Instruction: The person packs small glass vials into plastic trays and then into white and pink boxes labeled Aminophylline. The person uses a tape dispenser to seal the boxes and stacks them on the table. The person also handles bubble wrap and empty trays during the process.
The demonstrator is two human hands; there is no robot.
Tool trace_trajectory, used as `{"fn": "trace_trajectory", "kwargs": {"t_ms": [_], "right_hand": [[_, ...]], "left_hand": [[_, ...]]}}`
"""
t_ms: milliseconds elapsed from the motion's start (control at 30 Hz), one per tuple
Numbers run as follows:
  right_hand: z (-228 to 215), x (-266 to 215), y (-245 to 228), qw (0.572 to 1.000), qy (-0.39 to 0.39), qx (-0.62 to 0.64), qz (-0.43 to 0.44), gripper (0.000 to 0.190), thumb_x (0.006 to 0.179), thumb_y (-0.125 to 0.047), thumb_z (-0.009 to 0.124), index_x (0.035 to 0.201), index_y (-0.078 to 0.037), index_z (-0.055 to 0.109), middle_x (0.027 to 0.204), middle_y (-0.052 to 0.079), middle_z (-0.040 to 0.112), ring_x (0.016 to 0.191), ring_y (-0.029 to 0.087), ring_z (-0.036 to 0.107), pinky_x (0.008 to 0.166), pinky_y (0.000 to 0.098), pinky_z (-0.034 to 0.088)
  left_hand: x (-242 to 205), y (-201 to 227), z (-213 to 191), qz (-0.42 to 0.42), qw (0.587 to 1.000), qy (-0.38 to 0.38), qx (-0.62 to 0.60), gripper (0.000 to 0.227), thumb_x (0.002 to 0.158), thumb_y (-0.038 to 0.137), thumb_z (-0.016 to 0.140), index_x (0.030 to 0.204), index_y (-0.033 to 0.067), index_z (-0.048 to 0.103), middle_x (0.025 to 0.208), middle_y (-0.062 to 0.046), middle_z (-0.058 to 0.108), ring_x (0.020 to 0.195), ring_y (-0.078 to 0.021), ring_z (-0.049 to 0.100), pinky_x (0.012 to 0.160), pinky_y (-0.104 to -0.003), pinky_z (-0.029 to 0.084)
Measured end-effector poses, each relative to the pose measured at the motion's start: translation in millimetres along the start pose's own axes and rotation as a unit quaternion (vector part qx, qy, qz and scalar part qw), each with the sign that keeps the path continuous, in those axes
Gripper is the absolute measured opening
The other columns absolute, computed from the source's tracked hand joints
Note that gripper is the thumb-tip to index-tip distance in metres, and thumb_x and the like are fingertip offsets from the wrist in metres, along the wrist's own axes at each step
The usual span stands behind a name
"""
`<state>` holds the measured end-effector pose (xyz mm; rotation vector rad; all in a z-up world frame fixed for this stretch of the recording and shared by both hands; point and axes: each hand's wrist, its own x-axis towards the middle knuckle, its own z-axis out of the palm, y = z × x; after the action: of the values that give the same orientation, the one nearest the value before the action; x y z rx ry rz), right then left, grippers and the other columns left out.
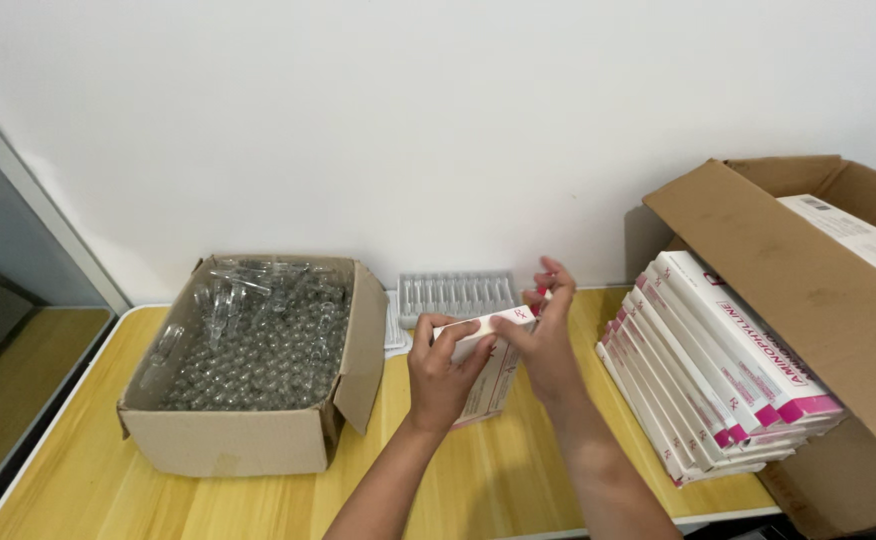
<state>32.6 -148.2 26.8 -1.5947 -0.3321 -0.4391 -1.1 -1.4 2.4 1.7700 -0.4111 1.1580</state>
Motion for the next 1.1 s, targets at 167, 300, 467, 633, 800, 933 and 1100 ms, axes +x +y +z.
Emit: {"fn": "trace_trajectory", "kwargs": {"t_ms": [167,300,467,633,800,933,1100], "right_hand": [[-11.6,2.7,40.8,0.977,0.086,0.181,0.069,0.063,0.095,-0.008,0.062,0.149,-0.012,0.03,0.129,0.009,0.043,0.11,0.019,0.049,0.087,0.034,0.049],[-19.4,-29.8,92.8,0.991,-0.075,0.107,0.01,0.06,0.096,-0.011,0.06,0.149,-0.011,0.033,0.135,0.005,0.053,0.126,0.014,0.052,0.102,0.0295,0.046],[-10.9,-52.8,108.7,0.978,-0.162,0.069,0.11,0.044,0.1,-0.021,0.064,0.139,-0.003,0.054,0.124,0.008,0.069,0.113,0.015,0.063,0.099,0.0335,0.053],[-55.0,-41.5,7.8,0.981,-0.129,-0.127,0.075,0.065,0.095,-0.02,0.065,0.15,-0.007,0.035,0.137,0.014,0.061,0.123,0.022,0.063,0.099,0.0361,0.052],[-167.0,-79.5,-111.4,0.859,0.026,-0.472,-0.194,0.047,0.085,-0.01,0.069,0.131,-0.013,0.063,0.136,0.014,0.059,0.119,0.035,0.062,0.097,0.0429,0.052],[-197.7,-105.8,-131.7,0.815,0.07,-0.55,-0.167,0.036,0.084,-0.008,0.071,0.119,-0.012,0.069,0.126,0.011,0.065,0.111,0.033,0.064,0.091,0.0439,0.053],[-206.1,-118.0,-119.9,0.803,0.078,-0.563,-0.18,0.032,0.079,-0.01,0.075,0.11,-0.012,0.072,0.121,0.01,0.065,0.108,0.033,0.064,0.086,0.042,0.054]], "left_hand": [[-11.8,-8.5,2.0,0.022,1.0,0.009,0.0,0.032,0.08,0.015,0.088,0.105,0.0091,0.07,0.097,-0.011,0.062,0.083,-0.0263,0.068,0.065,-0.037,0.058],[-35.3,-29.1,6.9,0.019,1.0,-0.003,0.005,0.059,0.082,0.019,0.086,0.129,0.0076,0.052,0.112,-0.017,0.065,0.091,-0.0314,0.071,0.071,-0.039,0.058],[-67.0,-47.8,5.2,-0.306,0.94,-0.138,-0.054,0.069,0.088,0.029,0.075,0.143,0.0039,0.043,0.11,-0.019,0.077,0.092,-0.0259,0.08,0.076,-0.036,0.062],[-42.7,-38.4,35.3,-0.334,0.927,-0.08,-0.152,0.052,0.095,0.03,0.069,0.131,-0.0019,0.048,0.113,-0.02,0.074,0.1,-0.0243,0.075,0.083,-0.036,0.059],[-8.3,-14.0,74.5,-0.485,0.76,-0.097,-0.421,0.039,0.099,0.018,0.057,0.13,-0.0006,0.045,0.116,-0.019,0.067,0.101,-0.025,0.07,0.082,-0.038,0.061],[-22.9,-7.5,107.6,-0.579,0.685,-0.145,-0.417,0.034,0.098,0.014,0.05,0.129,0.0014,0.041,0.115,-0.021,0.066,0.098,-0.0293,0.071,0.081,-0.044,0.062],[-94.1,-13.0,148.5,-0.522,0.711,-0.18,-0.434,0.037,0.096,0.007,0.052,0.13,-0.0062,0.044,0.117,-0.023,0.069,0.098,-0.029,0.075,0.083,-0.039,0.064]]}}
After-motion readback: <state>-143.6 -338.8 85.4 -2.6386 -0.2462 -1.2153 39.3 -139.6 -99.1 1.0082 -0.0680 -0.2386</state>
